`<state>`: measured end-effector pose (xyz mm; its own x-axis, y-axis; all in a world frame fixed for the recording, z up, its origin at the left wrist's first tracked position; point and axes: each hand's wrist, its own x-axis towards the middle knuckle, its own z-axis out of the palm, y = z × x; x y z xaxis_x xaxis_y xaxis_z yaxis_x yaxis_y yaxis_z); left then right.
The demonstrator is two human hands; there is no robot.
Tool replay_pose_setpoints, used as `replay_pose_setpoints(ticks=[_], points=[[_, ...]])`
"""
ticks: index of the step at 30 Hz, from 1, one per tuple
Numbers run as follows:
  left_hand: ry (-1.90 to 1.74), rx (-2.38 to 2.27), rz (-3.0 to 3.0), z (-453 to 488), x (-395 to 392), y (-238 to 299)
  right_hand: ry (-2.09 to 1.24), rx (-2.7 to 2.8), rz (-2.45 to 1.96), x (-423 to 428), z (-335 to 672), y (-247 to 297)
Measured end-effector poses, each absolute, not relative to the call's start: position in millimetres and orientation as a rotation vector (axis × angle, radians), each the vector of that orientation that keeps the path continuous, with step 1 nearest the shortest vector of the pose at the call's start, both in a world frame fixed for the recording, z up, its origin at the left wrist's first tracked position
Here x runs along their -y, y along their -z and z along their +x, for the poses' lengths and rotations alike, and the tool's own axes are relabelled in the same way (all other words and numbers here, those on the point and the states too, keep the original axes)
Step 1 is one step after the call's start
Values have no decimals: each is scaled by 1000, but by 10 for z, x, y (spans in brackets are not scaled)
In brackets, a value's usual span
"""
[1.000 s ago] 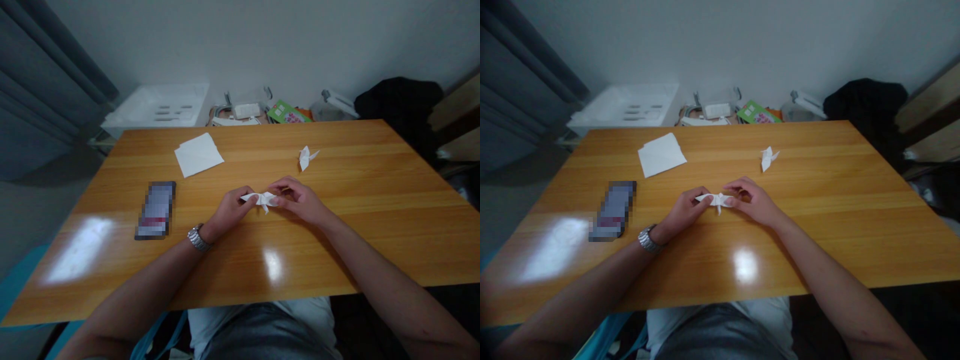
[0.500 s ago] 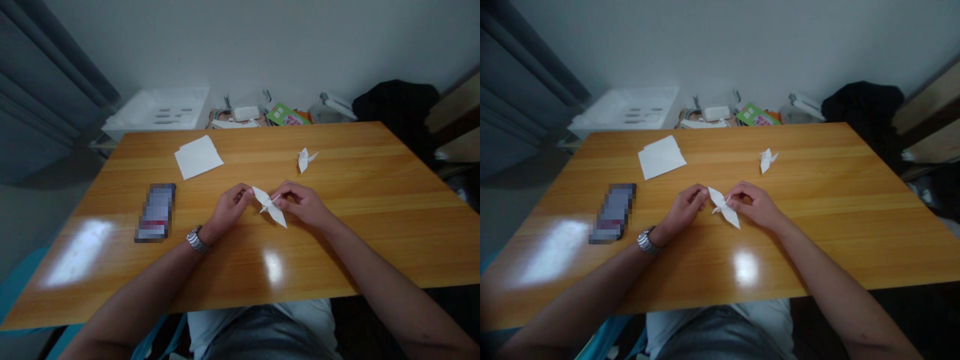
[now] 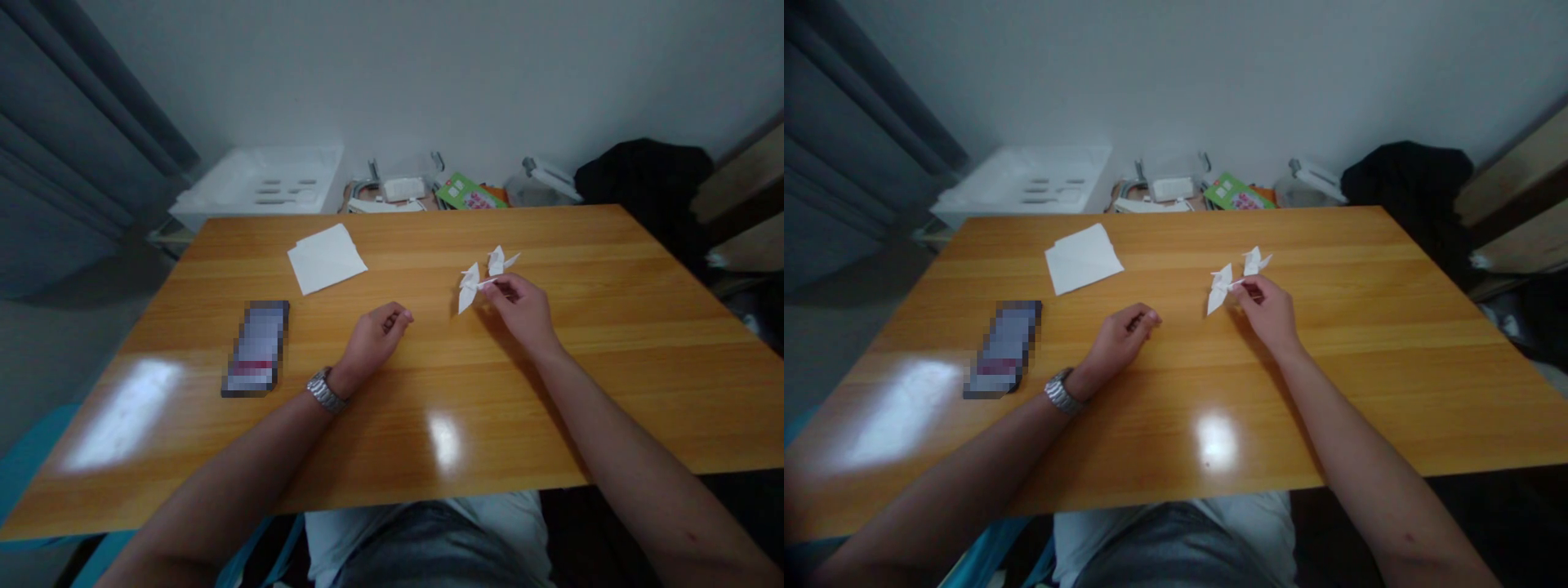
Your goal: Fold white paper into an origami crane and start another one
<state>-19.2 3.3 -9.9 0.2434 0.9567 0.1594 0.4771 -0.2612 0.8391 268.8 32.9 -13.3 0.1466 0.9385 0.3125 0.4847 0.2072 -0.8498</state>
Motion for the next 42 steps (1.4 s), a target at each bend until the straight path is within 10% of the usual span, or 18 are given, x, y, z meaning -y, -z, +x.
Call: replay_pose_setpoints(ticks=[42], points=[[-855,-1306,1919,-179,-56,113,-375,1821,-1471,-136,2528,21]])
